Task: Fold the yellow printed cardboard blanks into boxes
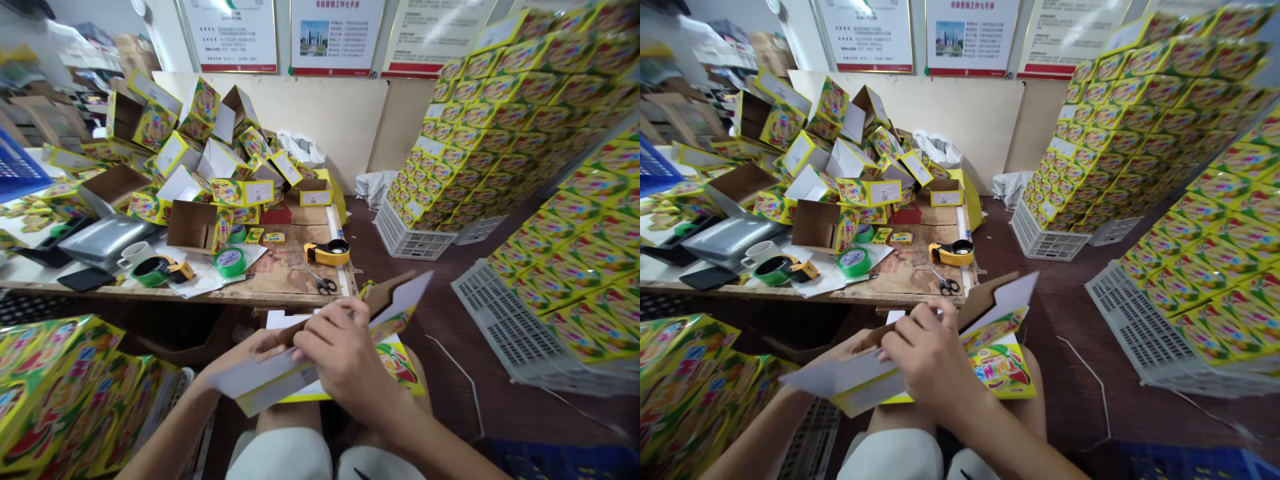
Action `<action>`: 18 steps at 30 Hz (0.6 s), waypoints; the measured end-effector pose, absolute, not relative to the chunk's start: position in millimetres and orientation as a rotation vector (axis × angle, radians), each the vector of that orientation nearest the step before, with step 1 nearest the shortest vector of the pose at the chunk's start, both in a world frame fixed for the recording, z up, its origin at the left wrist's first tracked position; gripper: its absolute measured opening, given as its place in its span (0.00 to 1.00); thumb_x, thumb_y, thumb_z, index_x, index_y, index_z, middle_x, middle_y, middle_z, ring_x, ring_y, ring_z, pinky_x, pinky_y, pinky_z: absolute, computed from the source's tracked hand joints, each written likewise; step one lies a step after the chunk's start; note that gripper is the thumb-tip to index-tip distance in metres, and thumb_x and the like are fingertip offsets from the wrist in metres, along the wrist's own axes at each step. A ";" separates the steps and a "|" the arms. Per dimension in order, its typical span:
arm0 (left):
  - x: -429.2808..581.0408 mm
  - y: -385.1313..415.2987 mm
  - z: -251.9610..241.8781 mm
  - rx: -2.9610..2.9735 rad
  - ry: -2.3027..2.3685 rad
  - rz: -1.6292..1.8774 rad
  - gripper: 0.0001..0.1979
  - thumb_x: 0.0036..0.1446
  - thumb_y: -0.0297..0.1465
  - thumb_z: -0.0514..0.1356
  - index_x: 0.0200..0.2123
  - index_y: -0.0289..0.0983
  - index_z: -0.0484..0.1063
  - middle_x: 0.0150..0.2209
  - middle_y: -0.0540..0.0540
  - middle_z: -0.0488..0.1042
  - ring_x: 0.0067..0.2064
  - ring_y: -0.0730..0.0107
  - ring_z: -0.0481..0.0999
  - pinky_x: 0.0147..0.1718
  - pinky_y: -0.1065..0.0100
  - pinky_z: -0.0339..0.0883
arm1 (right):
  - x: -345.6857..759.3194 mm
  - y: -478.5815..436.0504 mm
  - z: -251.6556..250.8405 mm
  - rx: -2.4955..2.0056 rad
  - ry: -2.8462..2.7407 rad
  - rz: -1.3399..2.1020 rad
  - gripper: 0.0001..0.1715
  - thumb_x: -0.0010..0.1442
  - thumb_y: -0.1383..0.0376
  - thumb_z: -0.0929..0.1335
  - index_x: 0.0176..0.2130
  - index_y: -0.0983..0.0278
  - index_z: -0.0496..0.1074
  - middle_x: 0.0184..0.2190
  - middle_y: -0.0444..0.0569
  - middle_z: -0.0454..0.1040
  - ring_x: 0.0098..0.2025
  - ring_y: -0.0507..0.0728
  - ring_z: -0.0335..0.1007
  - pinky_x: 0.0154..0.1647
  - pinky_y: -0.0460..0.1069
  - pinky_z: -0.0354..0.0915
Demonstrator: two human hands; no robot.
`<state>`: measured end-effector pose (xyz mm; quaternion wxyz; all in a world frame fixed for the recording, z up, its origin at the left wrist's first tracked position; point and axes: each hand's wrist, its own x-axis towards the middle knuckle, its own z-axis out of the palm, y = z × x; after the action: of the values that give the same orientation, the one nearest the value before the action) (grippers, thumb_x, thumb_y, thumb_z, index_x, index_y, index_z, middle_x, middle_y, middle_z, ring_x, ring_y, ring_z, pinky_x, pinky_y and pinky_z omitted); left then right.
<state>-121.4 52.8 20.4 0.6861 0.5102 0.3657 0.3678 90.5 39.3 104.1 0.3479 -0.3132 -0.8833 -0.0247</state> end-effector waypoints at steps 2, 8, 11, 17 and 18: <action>-115.2 62.4 28.4 1.195 0.943 0.833 0.15 0.43 0.38 0.68 0.21 0.31 0.73 0.21 0.50 0.70 0.25 0.75 0.65 0.24 0.76 0.58 | 89.6 34.7 106.0 -0.819 -2.304 -0.087 0.14 0.66 0.66 0.60 0.29 0.62 0.66 0.26 0.42 0.68 0.35 0.53 0.58 0.50 0.54 0.45; -98.5 60.2 -4.9 1.129 1.416 1.164 0.23 0.48 0.44 0.62 0.15 0.35 0.59 0.14 0.57 0.55 0.19 0.80 0.52 0.18 0.76 0.44 | 101.1 31.6 61.0 -1.139 -2.385 0.062 0.17 0.64 0.67 0.58 0.26 0.60 0.67 0.25 0.46 0.70 0.33 0.56 0.59 0.46 0.56 0.49; -93.4 48.6 -23.8 1.006 1.580 1.330 0.23 0.54 0.50 0.54 0.20 0.36 0.62 0.17 0.53 0.62 0.20 0.76 0.60 0.20 0.75 0.55 | 98.1 42.8 28.2 -1.360 -2.424 0.179 0.16 0.63 0.67 0.60 0.26 0.61 0.70 0.25 0.49 0.73 0.33 0.58 0.62 0.43 0.56 0.50; -80.2 37.9 -33.6 1.291 1.576 1.344 0.27 0.54 0.42 0.59 0.53 0.34 0.65 0.46 0.40 0.73 0.50 0.58 0.71 0.52 0.62 0.62 | 93.0 71.6 4.9 -1.607 -2.464 0.217 0.20 0.65 0.60 0.60 0.27 0.63 0.74 0.29 0.55 0.75 0.36 0.61 0.67 0.41 0.57 0.54; -80.2 37.8 -34.4 1.388 1.572 1.282 0.29 0.54 0.40 0.59 0.57 0.34 0.61 0.48 0.39 0.72 0.52 0.56 0.70 0.54 0.60 0.60 | 97.5 73.5 6.7 -1.629 -2.418 0.218 0.19 0.64 0.59 0.61 0.29 0.64 0.74 0.30 0.55 0.75 0.37 0.61 0.67 0.42 0.57 0.56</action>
<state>-80.2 37.8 -34.4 0.3351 0.5320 0.6027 0.4914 97.5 73.5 6.7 0.1086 -0.5540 -0.8221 0.0740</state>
